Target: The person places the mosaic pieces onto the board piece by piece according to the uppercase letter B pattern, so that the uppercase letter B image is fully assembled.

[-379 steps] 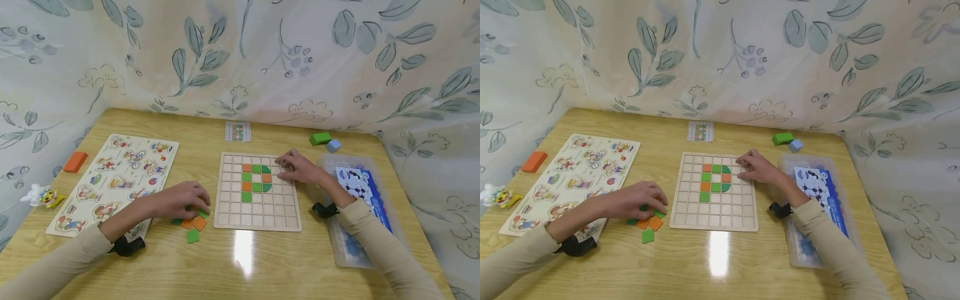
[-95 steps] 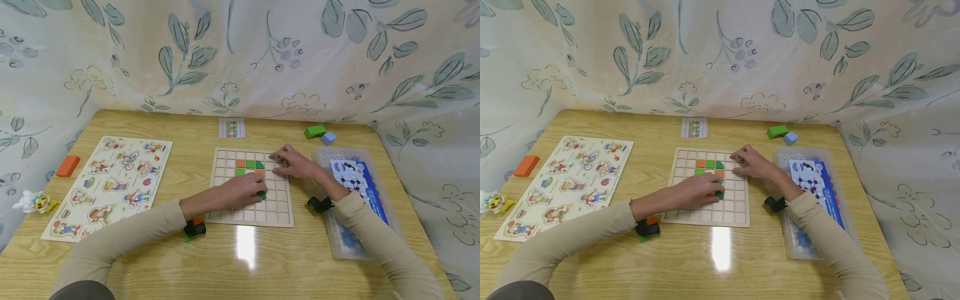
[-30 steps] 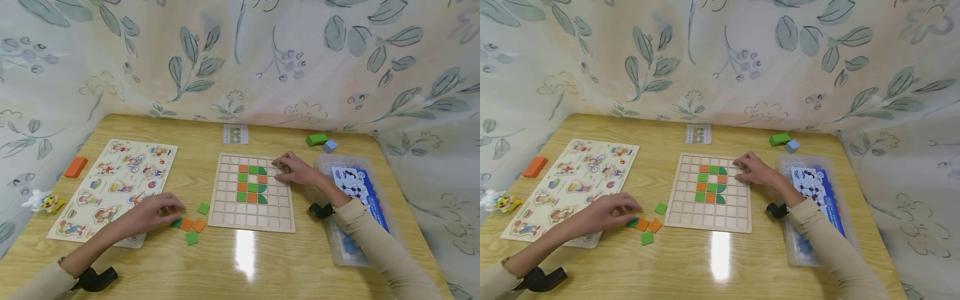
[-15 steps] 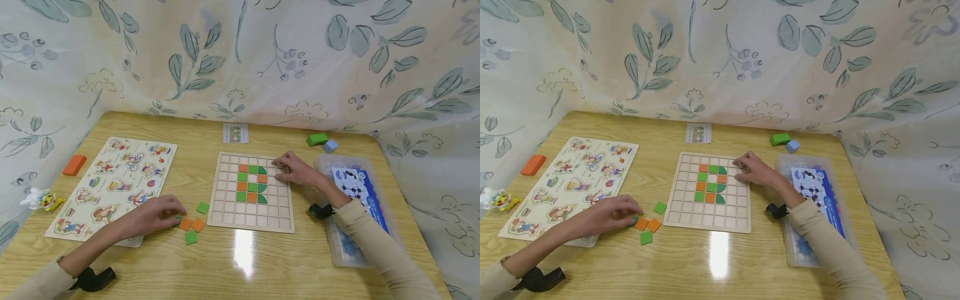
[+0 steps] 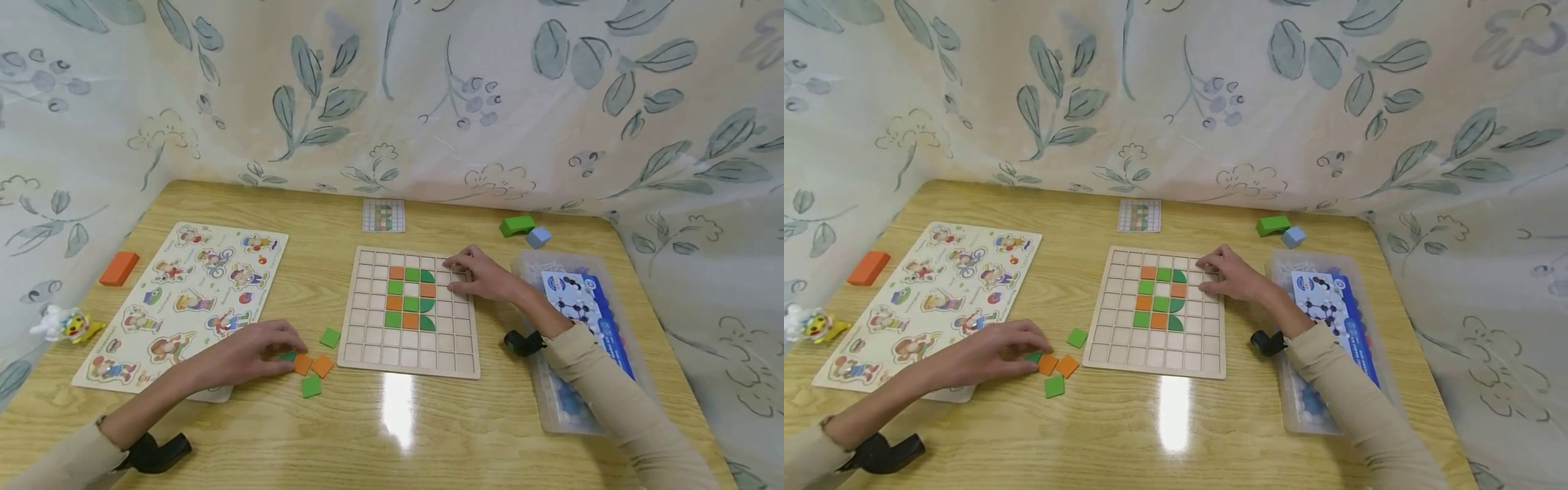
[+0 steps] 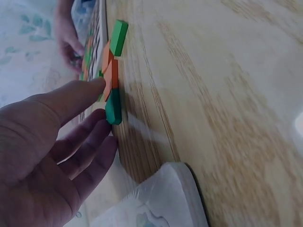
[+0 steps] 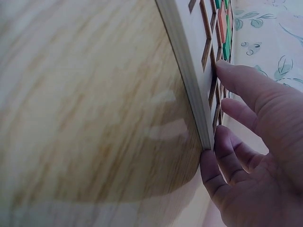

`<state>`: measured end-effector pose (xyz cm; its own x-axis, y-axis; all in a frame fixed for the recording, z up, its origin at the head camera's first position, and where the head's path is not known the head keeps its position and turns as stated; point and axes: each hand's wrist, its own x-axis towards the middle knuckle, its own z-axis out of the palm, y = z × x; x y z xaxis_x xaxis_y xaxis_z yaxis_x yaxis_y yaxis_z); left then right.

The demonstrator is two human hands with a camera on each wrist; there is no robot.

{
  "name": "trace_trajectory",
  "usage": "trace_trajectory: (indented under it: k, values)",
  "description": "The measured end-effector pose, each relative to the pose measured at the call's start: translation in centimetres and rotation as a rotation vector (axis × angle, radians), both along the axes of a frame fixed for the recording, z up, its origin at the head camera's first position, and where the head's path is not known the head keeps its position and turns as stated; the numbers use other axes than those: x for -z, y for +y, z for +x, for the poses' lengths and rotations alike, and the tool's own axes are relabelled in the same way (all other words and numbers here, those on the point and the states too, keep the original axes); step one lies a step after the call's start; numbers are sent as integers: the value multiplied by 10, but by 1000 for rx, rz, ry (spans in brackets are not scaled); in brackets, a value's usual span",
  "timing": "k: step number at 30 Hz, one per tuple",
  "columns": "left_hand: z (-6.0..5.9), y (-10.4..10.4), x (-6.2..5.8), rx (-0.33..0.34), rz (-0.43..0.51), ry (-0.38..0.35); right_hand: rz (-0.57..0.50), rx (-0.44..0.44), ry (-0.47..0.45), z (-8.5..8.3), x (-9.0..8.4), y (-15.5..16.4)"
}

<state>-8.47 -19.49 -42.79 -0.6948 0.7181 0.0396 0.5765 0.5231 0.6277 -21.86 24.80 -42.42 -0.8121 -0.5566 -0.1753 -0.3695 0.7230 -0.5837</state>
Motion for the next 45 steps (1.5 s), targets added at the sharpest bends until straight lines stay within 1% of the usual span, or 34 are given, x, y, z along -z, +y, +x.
trace_trajectory:
  k: [10, 15, 19, 28, 33, 36, 40, 42, 45]
  values:
    - [-5, 6, 0, 65, -38, 46, -9, 1, 5, -3, 1, 2]
    - [-5, 8, 1, 70, -85, 79, -17, 10, -8, -2, 0, 2]
    - [-5, 9, 2, 58, -115, 105, -8, 13, -5, -3, 0, 2]
    - [-7, 13, 0, 75, -95, 108, 9, 12, 0, -4, 2, 3]
    - [-11, 16, -3, 84, -53, 141, 7, 6, -3, -3, 1, 2]
    - [-14, 19, -5, 74, -35, 150, 10, 3, -4, -3, 2, 2]
    - [-17, 27, -5, 56, -38, 148, 14, 2, 1, -3, 3, 1]
    - [-20, 35, -5, 45, -37, 160, 11, 2, 2, -3, 3, 1]
    - [-23, 49, -5, 19, -36, 158, 8, 5, 0, -3, 2, 1]
